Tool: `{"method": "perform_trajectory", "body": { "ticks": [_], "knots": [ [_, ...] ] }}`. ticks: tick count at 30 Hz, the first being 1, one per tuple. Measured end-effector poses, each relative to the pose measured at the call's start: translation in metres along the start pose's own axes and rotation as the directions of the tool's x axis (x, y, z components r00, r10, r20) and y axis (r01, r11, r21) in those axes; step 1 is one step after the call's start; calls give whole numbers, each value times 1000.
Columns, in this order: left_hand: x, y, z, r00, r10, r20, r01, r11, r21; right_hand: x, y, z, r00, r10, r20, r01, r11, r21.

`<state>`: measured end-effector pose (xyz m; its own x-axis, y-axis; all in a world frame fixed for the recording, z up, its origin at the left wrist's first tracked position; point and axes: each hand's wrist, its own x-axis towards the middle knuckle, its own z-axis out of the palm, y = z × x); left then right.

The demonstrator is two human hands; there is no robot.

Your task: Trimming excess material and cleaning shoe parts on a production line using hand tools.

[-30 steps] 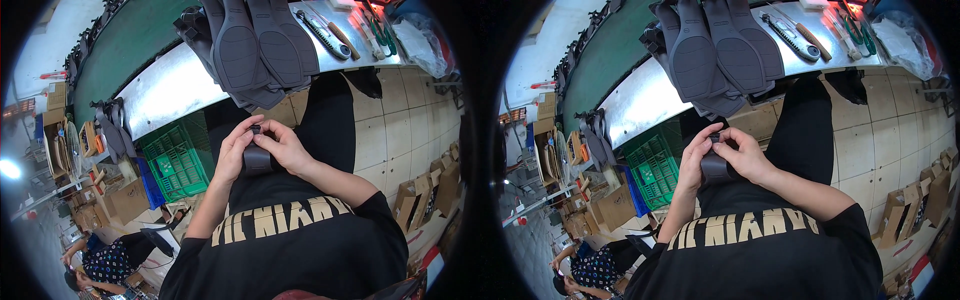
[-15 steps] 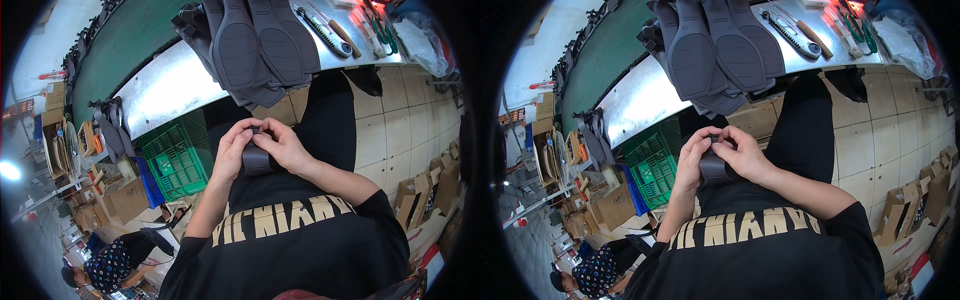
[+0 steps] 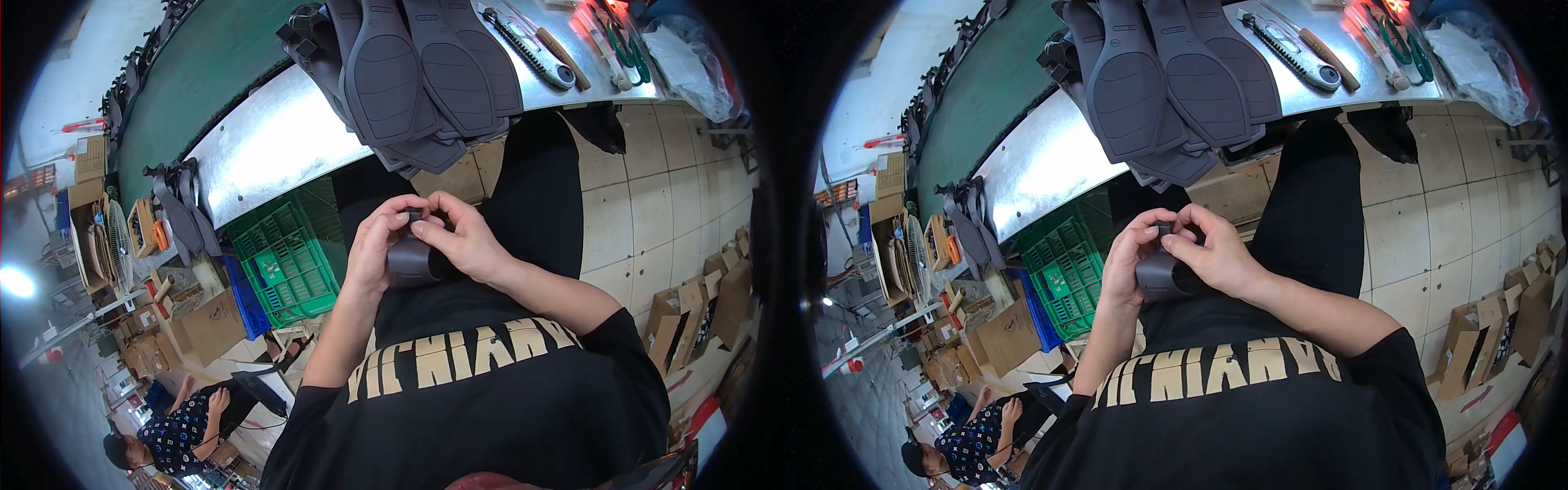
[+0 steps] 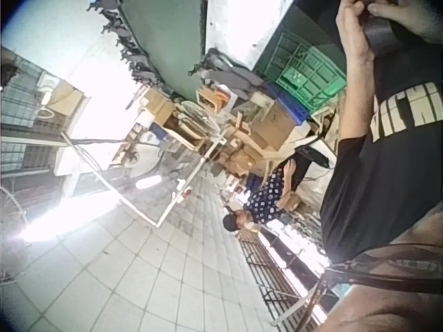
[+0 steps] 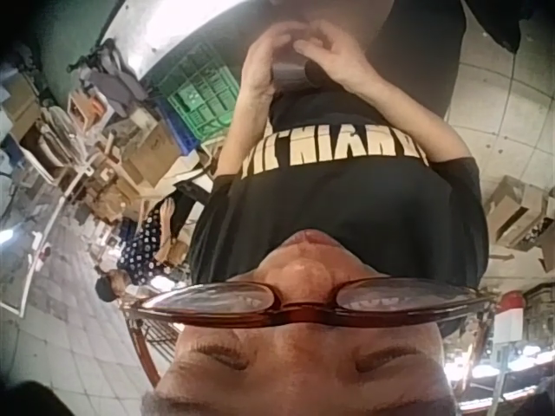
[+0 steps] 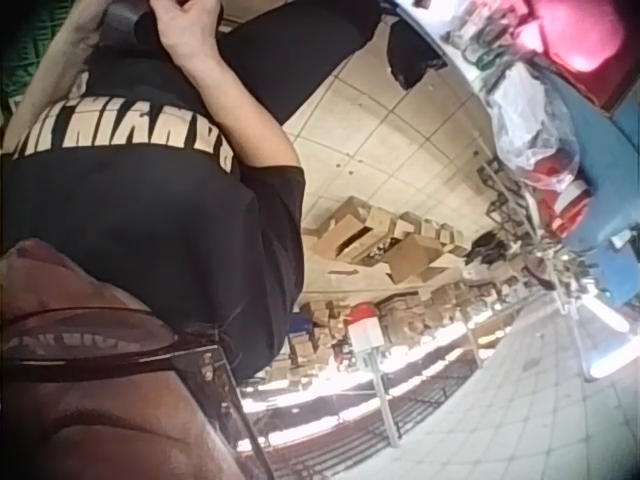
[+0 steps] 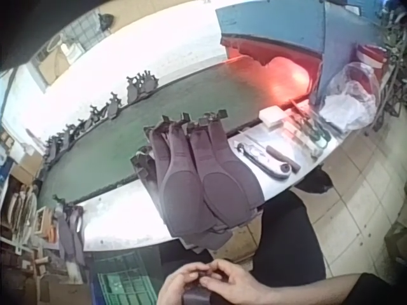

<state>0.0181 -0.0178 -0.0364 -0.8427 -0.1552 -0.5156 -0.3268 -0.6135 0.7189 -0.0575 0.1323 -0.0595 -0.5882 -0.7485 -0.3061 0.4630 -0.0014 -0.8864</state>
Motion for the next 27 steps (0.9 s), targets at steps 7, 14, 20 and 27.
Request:
{"method": "perform_trajectory", "body": {
  "ticks": [7, 14, 20, 27],
  "knots": [
    [-2, 2, 5, 999, -14, 42, 13, 1000, 17, 2, 4, -2, 1000, 31, -4, -31, 995, 100],
    [-2, -5, -2, 1000, -10, 20, 10, 999, -33, 2, 2, -5, 999, 31, 19, -32, 997, 77],
    [-2, -5, -6, 998, -33, 50, 37, 995, -91, 1, 1, -6, 998, 48, 34, -51, 993, 106],
    [-1, -8, -7, 996, -57, 62, 66, 987, -147, 0, 0, -6, 998, 54, 19, -56, 993, 106]
  ]
}}
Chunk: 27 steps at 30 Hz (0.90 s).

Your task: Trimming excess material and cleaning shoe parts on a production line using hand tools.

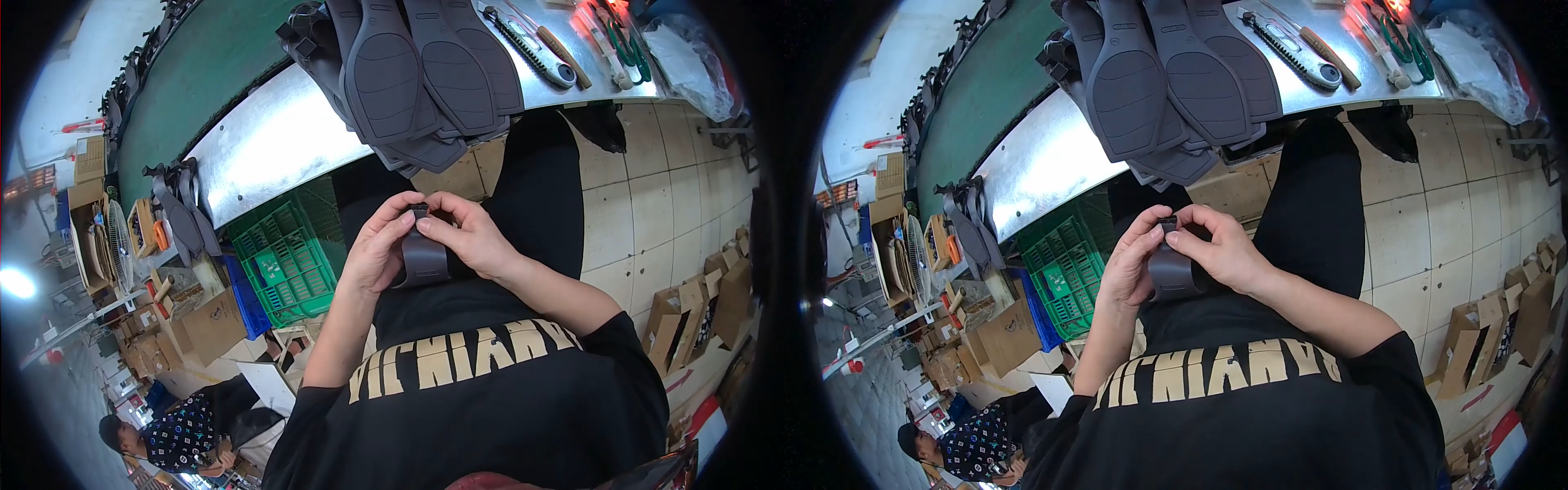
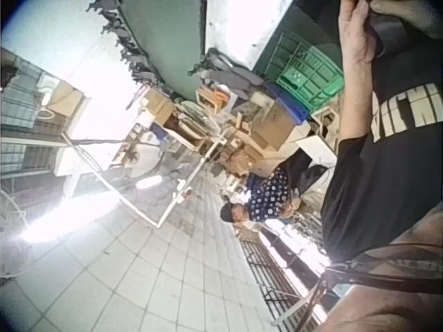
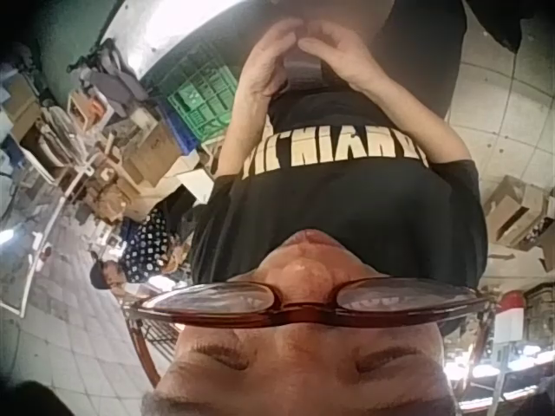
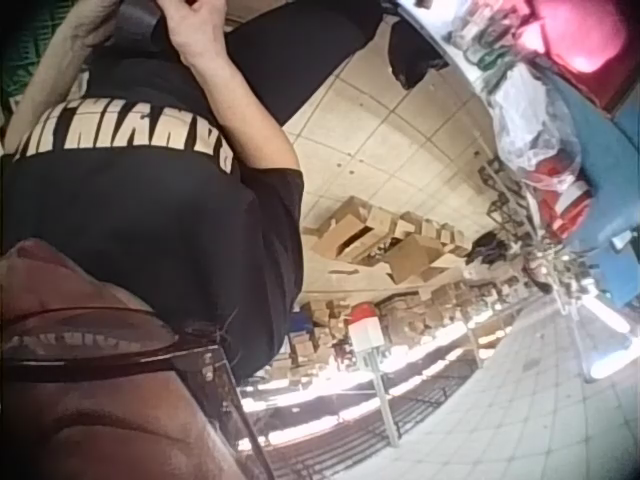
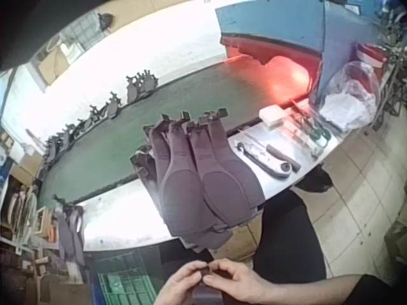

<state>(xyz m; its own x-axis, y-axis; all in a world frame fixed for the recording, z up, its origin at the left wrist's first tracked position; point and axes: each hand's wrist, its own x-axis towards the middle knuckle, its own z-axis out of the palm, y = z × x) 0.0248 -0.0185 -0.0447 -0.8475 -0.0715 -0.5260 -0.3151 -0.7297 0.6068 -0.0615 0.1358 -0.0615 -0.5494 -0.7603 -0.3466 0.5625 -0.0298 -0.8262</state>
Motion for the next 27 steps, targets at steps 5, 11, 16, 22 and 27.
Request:
{"method": "perform_trajectory", "body": {
  "ticks": [5, 11, 16, 22, 27],
  "knots": [
    [0, -3, -1, 1000, 1, -29, -1, 1000, -5, -1, 2, 1, 999, -36, 1, 37, 999, -23],
    [-2, -12, -1, 992, 93, -87, -90, 995, 38, -4, 10, 2, 982, -189, 5, 186, 964, -189],
    [-1, -10, 10, 990, 114, -84, -107, 991, 85, -2, 2, 2, 997, -76, -24, 75, 995, -67],
    [-2, 0, 16, 993, 33, 118, -37, 999, 31, -1, 5, -3, 1000, 0, -21, 1, 999, 53],
    [-5, 1, 20, 976, 120, 184, -178, 922, 342, 2, 6, -9, 1000, -15, -2, 15, 1000, -12]
  ]
}}
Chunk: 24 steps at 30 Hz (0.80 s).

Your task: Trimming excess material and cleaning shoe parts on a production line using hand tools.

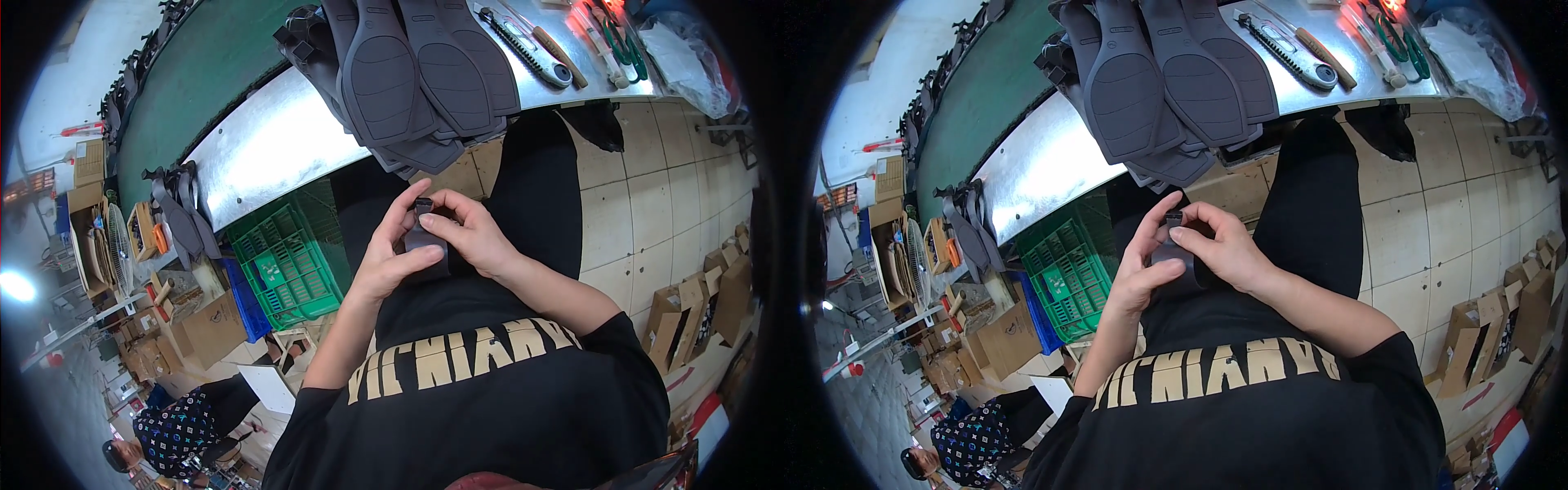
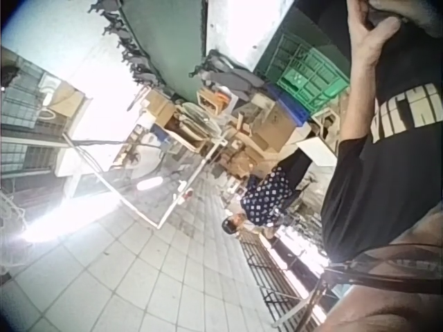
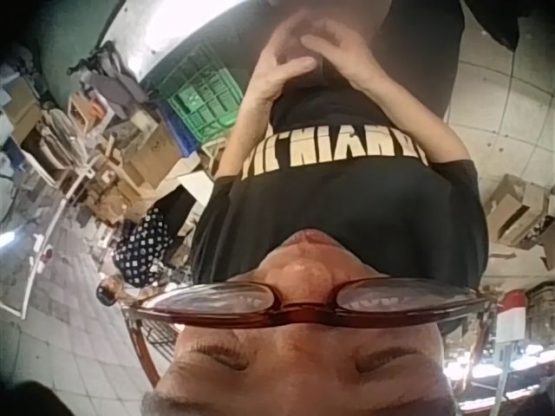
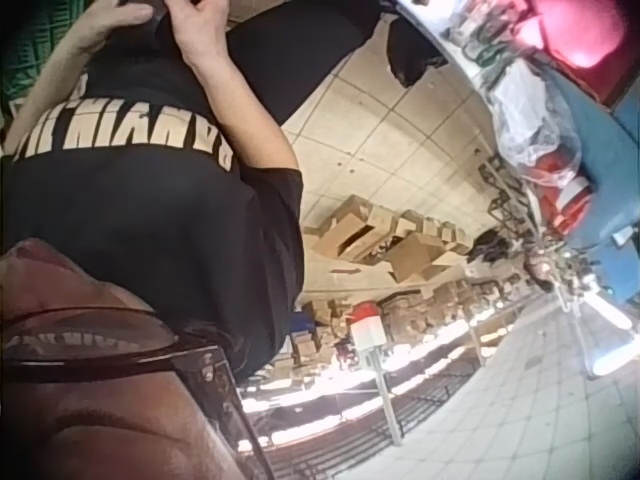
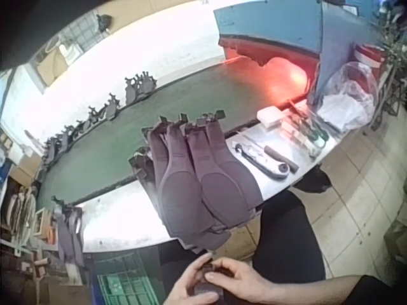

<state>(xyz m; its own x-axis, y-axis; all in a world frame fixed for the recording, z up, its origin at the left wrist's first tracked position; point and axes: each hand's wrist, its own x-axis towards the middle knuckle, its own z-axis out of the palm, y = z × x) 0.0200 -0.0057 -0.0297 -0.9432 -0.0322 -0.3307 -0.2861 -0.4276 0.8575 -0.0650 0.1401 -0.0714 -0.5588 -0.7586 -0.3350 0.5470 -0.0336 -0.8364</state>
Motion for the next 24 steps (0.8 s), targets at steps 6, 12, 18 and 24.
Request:
{"method": "perform_trajectory", "body": {
  "ticks": [6, 12, 18, 24],
  "knots": [
    [3, 3, 4, 990, 58, -126, -40, 989, 141, -12, -35, -7, 931, -345, -117, 292, 900, -324],
    [5, 9, 10, 980, 101, -173, -61, 974, 219, -28, -63, -19, 912, -388, 134, 402, 777, -484],
    [4, 5, 14, 960, 182, -211, -95, 926, 366, -34, -58, -23, 918, -367, 150, 390, 766, -512],
    [5, -1, 21, 922, 303, -243, -111, 804, 584, -39, -61, -22, 809, -549, 209, 501, 460, -733]
  ]
}}
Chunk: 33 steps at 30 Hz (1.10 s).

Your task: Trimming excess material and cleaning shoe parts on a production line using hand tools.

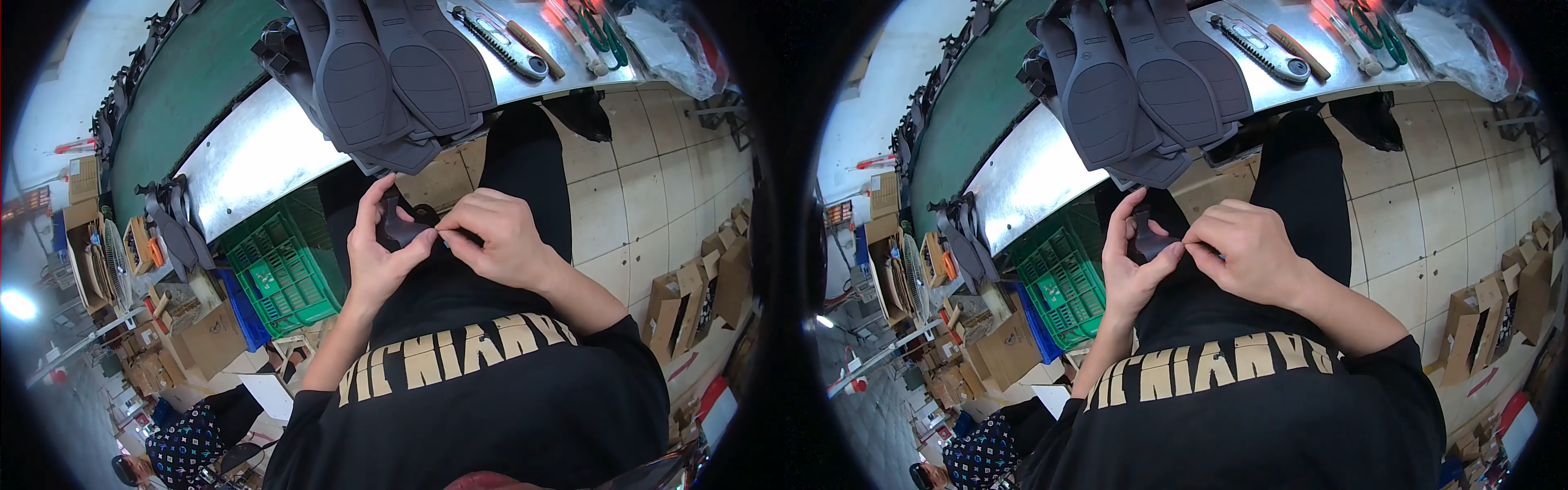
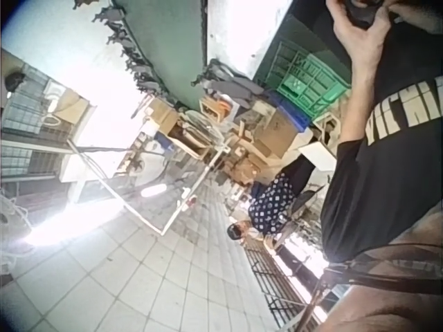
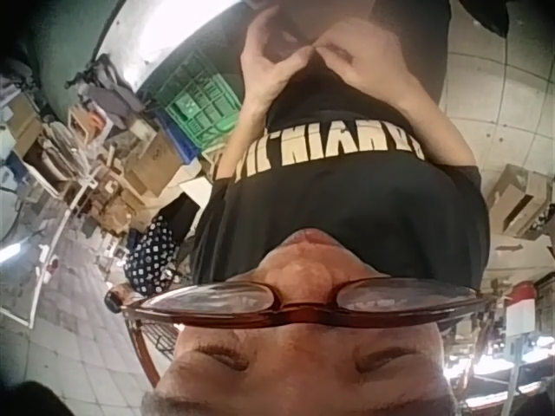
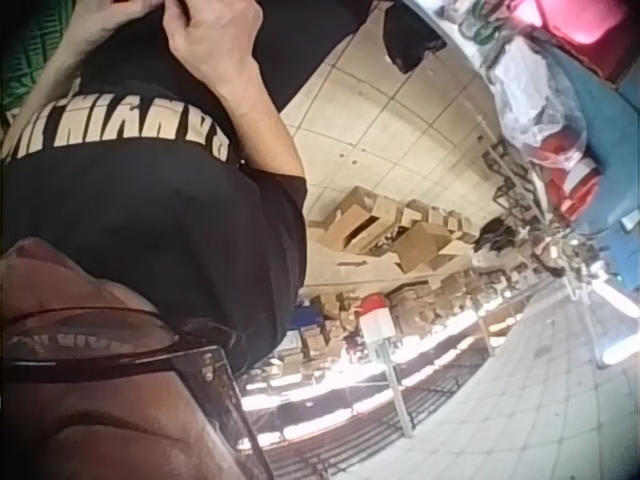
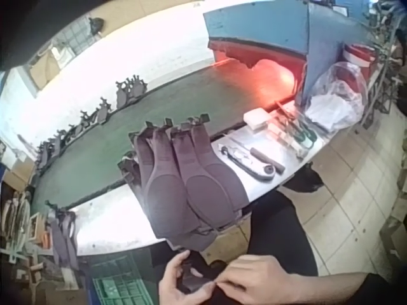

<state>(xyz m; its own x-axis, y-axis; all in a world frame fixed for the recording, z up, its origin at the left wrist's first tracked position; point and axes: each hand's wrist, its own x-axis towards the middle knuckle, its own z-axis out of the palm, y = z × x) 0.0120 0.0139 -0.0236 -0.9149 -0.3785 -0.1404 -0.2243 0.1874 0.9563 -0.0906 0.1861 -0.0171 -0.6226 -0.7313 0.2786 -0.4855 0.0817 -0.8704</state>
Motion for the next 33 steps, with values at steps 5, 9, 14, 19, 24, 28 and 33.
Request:
{"method": "perform_trajectory", "body": {
  "ticks": [5, 9, 14, 19, 24, 28, 33],
  "knots": [
    [3, -4, 7, 1000, -22, 11, 22, 999, 28, 6, -1, -4, 999, -30, -25, 24, 980, -197],
    [7, 5, 7, 984, -132, 117, 149, 977, -153, 11, 3, -19, 972, 212, -100, -209, 977, 39],
    [-2, 2, 2, 974, -67, 219, 87, 993, -83, 23, 24, -46, 958, 136, -251, -144, 990, -11],
    [-12, -5, -11, 943, -48, 329, 108, 980, -166, 62, 30, -113, 898, -82, -432, -92, 926, -367],
    [-16, -6, -24, 909, -126, 398, 287, 882, -375, 127, 91, -141, 947, 9, -321, -203, 790, -578],
    [-16, -8, -25, 895, -148, 421, 339, 839, -425, 163, 139, -150, 938, 269, -217, -346, 728, -592],
    [-21, -9, -23, 880, -241, 410, 429, 773, -467, 165, 153, -165, 958, 142, -249, -276, 694, -665]
  ]
}}
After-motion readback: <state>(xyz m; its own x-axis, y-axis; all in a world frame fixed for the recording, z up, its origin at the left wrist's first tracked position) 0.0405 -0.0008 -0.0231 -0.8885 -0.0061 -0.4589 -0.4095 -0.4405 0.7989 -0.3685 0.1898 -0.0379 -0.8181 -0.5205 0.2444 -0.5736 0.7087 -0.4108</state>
